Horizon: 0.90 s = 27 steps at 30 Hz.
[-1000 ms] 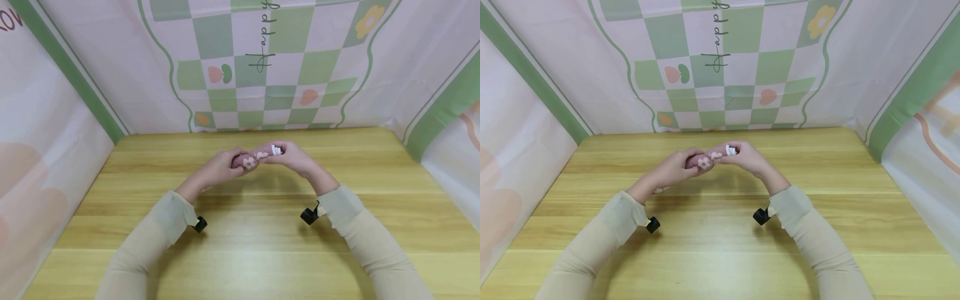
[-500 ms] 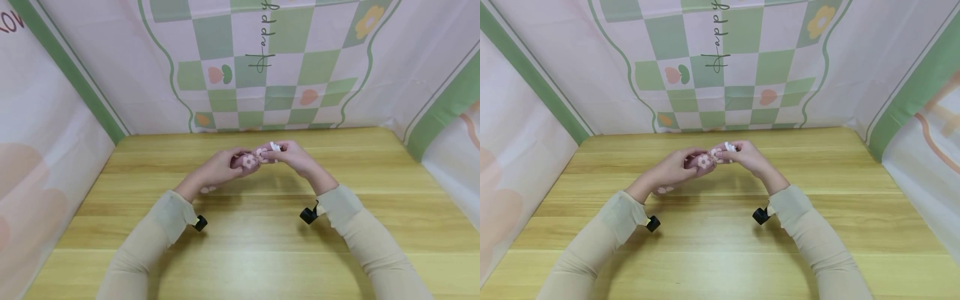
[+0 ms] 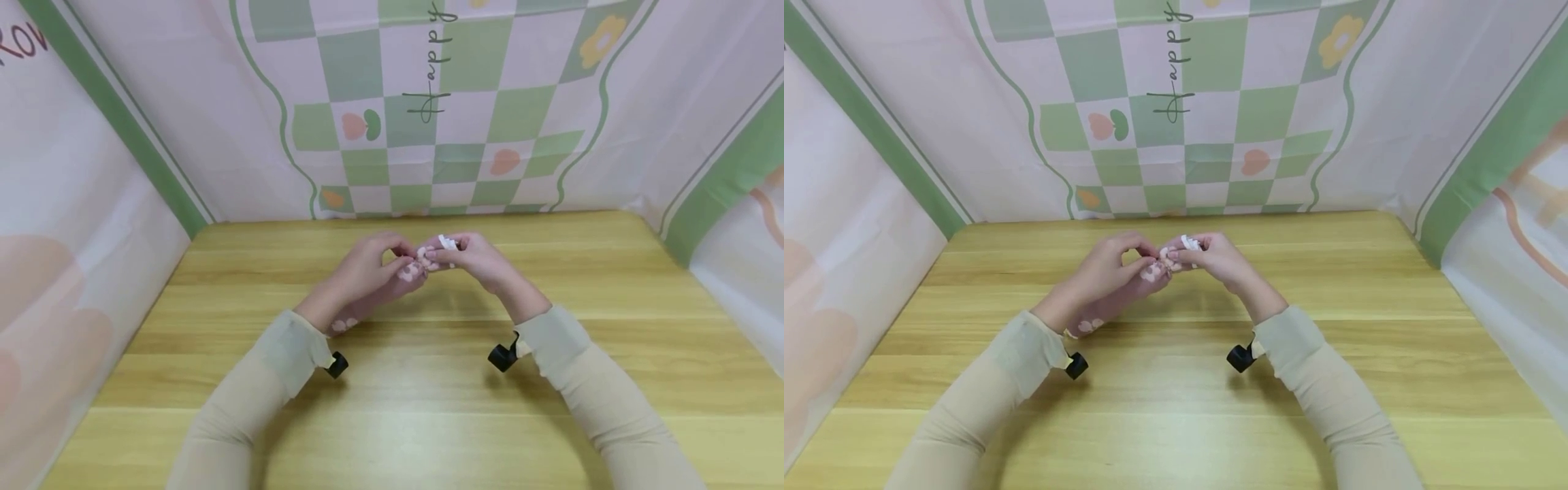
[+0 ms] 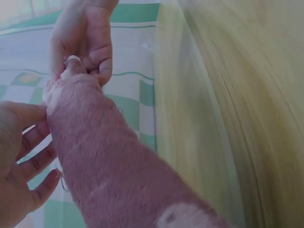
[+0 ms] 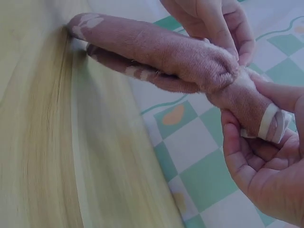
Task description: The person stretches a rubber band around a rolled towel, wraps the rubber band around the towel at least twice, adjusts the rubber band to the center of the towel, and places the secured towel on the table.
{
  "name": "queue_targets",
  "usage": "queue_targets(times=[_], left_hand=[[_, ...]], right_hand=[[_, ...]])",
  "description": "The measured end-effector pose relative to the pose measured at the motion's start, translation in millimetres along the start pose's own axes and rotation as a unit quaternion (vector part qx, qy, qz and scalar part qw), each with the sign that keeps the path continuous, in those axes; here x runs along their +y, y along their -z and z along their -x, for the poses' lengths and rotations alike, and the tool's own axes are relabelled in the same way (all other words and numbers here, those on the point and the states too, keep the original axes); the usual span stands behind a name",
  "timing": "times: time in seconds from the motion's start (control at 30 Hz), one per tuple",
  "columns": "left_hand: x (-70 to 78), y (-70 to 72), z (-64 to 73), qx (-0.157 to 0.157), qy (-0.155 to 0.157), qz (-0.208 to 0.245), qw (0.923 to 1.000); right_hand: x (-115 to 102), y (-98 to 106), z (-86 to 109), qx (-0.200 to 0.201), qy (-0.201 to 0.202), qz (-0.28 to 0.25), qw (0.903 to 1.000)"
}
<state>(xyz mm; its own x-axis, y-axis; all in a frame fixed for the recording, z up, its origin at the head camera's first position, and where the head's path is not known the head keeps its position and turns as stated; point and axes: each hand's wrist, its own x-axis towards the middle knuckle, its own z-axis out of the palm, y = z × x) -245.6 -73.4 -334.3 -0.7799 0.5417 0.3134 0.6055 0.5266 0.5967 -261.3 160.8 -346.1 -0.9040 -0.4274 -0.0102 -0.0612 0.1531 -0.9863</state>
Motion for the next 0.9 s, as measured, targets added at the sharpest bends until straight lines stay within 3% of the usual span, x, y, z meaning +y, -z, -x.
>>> queue_targets(times=[0.27,0.57,0.8,0.9], left_hand=[[2.0,4.0,0.6,-0.007,-0.026,-0.053,0.9982],[2.4,7.7,-0.5,-0.043,0.006,-0.054,0.9976],[-4.9,8.0,-2.3,-0.056,-0.048,-0.071,0.9947],[-7.0,7.6,-1.9,-0.054,-0.042,-0.053,0.9963]], right_hand=[[-2,-4,-1.3,-0.002,0.018,-0.017,0.9997],[-1,-9,-3.4,0.003,0.016,-0.045,0.9988],[0,-11,-4.2,-0.012,0.026,-0.056,0.9980],[0,-11,-5.7,-0.009,0.020,-0.065,0.9976]])
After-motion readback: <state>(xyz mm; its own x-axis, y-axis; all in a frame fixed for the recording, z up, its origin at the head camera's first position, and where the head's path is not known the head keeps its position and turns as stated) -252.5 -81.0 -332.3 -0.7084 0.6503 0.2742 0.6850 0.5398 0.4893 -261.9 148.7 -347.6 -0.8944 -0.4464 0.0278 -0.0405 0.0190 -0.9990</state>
